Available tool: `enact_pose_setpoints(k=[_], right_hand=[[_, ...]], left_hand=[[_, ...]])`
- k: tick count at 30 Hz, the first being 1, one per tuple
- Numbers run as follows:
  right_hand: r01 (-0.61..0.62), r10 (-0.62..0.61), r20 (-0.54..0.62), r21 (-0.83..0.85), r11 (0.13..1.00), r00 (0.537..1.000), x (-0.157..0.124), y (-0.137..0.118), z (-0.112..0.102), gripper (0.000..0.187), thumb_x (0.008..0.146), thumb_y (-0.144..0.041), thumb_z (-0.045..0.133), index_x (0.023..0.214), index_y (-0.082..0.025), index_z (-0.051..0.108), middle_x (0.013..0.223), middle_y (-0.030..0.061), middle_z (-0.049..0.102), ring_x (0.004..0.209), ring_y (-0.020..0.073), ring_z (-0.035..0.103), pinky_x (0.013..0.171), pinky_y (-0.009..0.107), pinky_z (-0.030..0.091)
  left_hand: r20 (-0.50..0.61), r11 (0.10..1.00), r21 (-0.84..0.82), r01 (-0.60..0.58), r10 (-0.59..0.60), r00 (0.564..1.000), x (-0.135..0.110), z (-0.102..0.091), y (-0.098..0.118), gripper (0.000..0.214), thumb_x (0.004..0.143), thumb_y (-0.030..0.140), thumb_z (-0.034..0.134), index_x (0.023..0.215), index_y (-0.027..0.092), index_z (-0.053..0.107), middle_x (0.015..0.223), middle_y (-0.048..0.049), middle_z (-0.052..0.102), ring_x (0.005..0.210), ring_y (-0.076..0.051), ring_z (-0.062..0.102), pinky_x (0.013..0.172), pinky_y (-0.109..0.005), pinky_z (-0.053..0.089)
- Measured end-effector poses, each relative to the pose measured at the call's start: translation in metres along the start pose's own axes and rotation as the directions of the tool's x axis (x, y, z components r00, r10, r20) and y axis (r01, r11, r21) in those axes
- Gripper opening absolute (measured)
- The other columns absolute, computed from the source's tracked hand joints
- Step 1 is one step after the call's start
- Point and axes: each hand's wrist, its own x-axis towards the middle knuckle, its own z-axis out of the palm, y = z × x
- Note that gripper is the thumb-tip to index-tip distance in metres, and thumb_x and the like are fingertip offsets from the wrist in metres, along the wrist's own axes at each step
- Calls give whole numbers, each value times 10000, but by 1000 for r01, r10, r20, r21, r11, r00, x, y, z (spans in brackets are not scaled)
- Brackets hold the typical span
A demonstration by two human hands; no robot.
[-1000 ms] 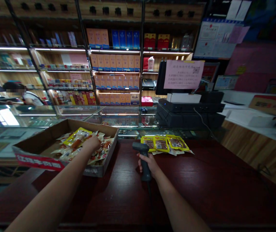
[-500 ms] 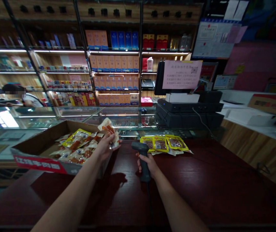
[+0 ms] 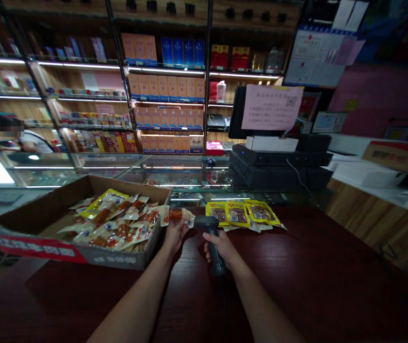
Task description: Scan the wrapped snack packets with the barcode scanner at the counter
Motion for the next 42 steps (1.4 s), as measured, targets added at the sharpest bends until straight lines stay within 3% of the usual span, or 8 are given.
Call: enact_pose_setpoints(k=[3,12,20,29,34,38,42], right_hand=[[-15,15,5,-32,999,1000,-3,-4,-1,334,671,-438,661,807,-165,525,447,-20,591,334,120,523,343,206,407],[-121,119,-28,-83,989,992,-8,-15,-6,297,684,-417,654,781,-167,528,420,-13,585,312,129,517,316,206,400],[-126,123,-42,-96,987,992,-7,-14,-6,256,691,-397,619,729,-155,543,409,-9,575,301,127,497,309,217,398],[-82,82,-8,-34,996,997,-2,-10,-9,315,681,-432,649,793,-159,538,431,-12,593,323,124,523,339,202,399],[-80,81,-73,13,997,994,1,-9,-6,275,692,-401,640,755,-149,551,396,-6,572,299,122,502,328,207,403],[-88,93,-106,54,995,990,-1,-21,-11,236,729,-375,608,745,-146,555,402,-7,567,313,128,510,321,216,415],[9,4,-146,88,996,989,-8,-45,-34,257,733,-391,630,775,-146,566,434,-16,582,334,120,526,338,217,438]], left_hand=[[36,999,43,-1,-1,999,0,0,-2,345,570,228,772,812,177,532,765,-19,663,687,-150,646,749,-344,521],[6,998,57,-7,7,1000,-3,2,-1,288,558,193,743,696,177,491,615,26,587,588,-116,601,697,-314,527],[107,999,35,-18,14,994,-4,9,-3,175,537,158,689,661,152,565,657,-51,634,738,-204,645,733,-347,527],[14,996,89,20,-21,1000,-1,-1,-4,328,537,231,762,767,180,533,681,7,624,605,-126,609,656,-295,513],[10,993,113,12,-13,1000,1,-3,-5,402,487,270,802,792,157,565,714,-2,639,596,-115,601,616,-260,487],[21,982,188,37,-41,999,1,2,-6,326,482,264,790,726,129,621,662,-28,651,559,-122,596,580,-251,476],[29,930,353,101,-119,992,8,18,-12,220,515,258,749,652,122,643,501,-14,596,414,-105,511,440,-214,384]])
